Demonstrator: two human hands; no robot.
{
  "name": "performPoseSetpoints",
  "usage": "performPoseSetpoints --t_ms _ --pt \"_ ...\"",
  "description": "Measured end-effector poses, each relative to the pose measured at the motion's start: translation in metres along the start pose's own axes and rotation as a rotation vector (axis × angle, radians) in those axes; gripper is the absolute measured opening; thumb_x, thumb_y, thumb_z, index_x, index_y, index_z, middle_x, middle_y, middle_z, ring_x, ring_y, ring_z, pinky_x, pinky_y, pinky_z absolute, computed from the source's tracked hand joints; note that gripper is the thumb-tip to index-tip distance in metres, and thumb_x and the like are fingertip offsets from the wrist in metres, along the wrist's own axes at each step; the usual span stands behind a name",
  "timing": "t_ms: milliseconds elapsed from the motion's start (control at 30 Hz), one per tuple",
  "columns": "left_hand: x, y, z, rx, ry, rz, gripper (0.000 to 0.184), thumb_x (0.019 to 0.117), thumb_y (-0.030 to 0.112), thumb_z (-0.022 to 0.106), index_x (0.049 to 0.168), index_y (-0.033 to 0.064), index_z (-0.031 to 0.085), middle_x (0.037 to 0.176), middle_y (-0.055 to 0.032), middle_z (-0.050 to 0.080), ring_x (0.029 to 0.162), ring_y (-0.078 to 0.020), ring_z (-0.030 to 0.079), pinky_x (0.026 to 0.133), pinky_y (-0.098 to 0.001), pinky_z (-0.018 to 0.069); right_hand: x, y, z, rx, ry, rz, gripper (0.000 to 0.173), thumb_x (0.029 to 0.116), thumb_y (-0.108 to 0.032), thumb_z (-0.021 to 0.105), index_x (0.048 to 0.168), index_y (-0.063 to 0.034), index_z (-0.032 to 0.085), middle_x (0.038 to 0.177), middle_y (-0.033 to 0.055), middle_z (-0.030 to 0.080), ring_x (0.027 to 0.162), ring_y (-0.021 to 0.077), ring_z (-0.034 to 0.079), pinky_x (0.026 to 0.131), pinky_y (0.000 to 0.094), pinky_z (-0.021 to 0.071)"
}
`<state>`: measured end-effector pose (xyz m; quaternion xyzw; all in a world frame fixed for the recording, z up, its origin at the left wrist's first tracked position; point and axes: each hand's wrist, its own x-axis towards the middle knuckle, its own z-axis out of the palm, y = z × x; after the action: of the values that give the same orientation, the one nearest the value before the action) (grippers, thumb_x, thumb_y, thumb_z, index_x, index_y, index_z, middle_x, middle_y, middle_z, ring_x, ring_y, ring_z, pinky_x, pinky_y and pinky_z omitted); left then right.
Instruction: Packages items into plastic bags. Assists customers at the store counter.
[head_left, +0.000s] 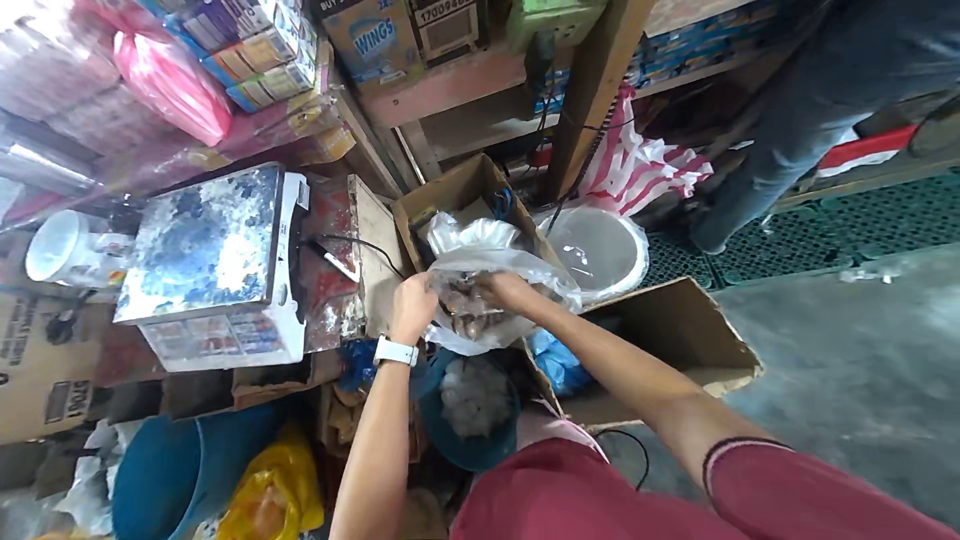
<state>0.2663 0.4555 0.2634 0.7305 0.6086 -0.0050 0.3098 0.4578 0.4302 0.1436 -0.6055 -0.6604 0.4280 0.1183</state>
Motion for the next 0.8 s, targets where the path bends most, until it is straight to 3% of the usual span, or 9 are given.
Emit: performPoseSetpoints --t_ms 67,133,200,300,433,500,600,733,800 --pt "-0.001 0.003 0.001 -0.072 0.005 0.006 0.039 0.1003 0.004 0.051 0.137 0.0033 0.063 0.134 -0.0191 0.065 0.128 -0.0333 0.06 0.11 -0.0528 0.0442 0.034 -0.013 0.007 -0.031 0.01 0.042 0.049 0.1012 -0.033 0.062 0.14 -0.0028 0.06 0.138 0.026 0.061 0.132 0.0435 0.055 0.111 0.0634 0.0409" --pt "-0.006 0.006 0.005 -0.108 -0.008 -0.007 0.04 0.0999 0.004 0.051 0.138 0.0038 0.062 0.136 -0.0184 0.064 0.129 -0.0313 0.06 0.11 -0.0509 0.0441 0.06 -0.023 0.022 -0.07 0.002 0.075 0.052 0.0989 -0.032 0.066 0.14 -0.0011 0.059 0.143 0.0272 0.056 0.138 0.0454 0.049 0.113 0.0674 0.0357" --pt "-0.011 0.008 0.008 -0.132 -0.023 -0.014 0.041 0.0995 0.004 0.05 0.139 0.0045 0.061 0.139 -0.0165 0.063 0.13 -0.0286 0.059 0.111 -0.0484 0.0439 0.077 -0.025 0.038 -0.089 0.025 0.093 0.046 0.1018 -0.025 0.059 0.14 0.0005 0.058 0.145 0.0294 0.054 0.139 0.0487 0.046 0.112 0.072 0.0333" --pt "-0.016 0.005 0.007 -0.161 0.006 -0.022 0.041 0.0993 0.002 0.05 0.139 0.0039 0.062 0.139 -0.0161 0.063 0.13 -0.0278 0.059 0.111 -0.0469 0.0444 0.076 -0.031 0.042 -0.081 0.035 0.085 0.044 0.1063 -0.024 0.051 0.143 -0.0004 0.057 0.147 0.0284 0.053 0.141 0.0477 0.045 0.113 0.0709 0.0319" --pt "-0.013 -0.012 0.005 -0.249 0.116 -0.029 0.043 0.0982 0.001 0.052 0.14 0.0032 0.06 0.138 -0.0175 0.063 0.127 -0.0283 0.061 0.109 -0.0479 0.0464 0.059 -0.01 0.041 -0.183 -0.034 -0.139 0.042 0.1008 -0.016 0.059 0.14 -0.0032 0.06 0.151 0.0239 0.05 0.139 0.0464 0.047 0.112 0.0678 0.0376" --pt "-0.011 -0.016 0.004 -0.276 0.144 -0.043 0.044 0.0976 0.0 0.053 0.141 0.0037 0.059 0.136 -0.0185 0.064 0.122 -0.0291 0.063 0.105 -0.0486 0.0487 0.032 0.015 0.045 -0.233 -0.058 -0.274 0.037 0.1038 -0.011 0.053 0.139 0.0001 0.06 0.156 0.0218 0.045 0.145 0.0449 0.041 0.116 0.0625 0.036" --pt "-0.009 -0.017 0.004 -0.278 0.14 -0.066 0.045 0.0976 0.001 0.054 0.142 0.0049 0.058 0.136 -0.0192 0.064 0.12 -0.0311 0.065 0.102 -0.0505 0.05 -0.022 0.056 0.062 -0.266 0.051 -0.45 0.025 0.0998 0.0 0.053 0.117 0.0056 0.07 0.138 0.0219 0.063 0.136 0.0433 0.053 0.112 0.0593 0.0431" --pt "-0.006 -0.015 0.008 -0.28 0.143 -0.059 0.043 0.0984 0.003 0.054 0.141 0.0054 0.059 0.135 -0.0189 0.064 0.121 -0.0324 0.064 0.103 -0.0528 0.0492 -0.06 0.07 0.058 -0.226 0.096 -0.551 0.018 0.0967 -0.005 0.057 0.096 0.0093 0.069 0.114 0.026 0.071 0.125 0.0445 0.062 0.112 0.0561 0.0427" --pt "-0.006 -0.017 0.009 -0.284 0.152 -0.046 0.044 0.098 0.002 0.054 0.141 0.0055 0.06 0.136 -0.0182 0.064 0.121 -0.0317 0.064 0.103 -0.0522 0.0495 -0.066 0.066 0.053 -0.216 0.061 -0.522 0.019 0.0964 -0.007 0.058 0.094 0.0079 0.069 0.114 0.0246 0.072 0.125 0.0438 0.061 0.111 0.0563 0.0433"
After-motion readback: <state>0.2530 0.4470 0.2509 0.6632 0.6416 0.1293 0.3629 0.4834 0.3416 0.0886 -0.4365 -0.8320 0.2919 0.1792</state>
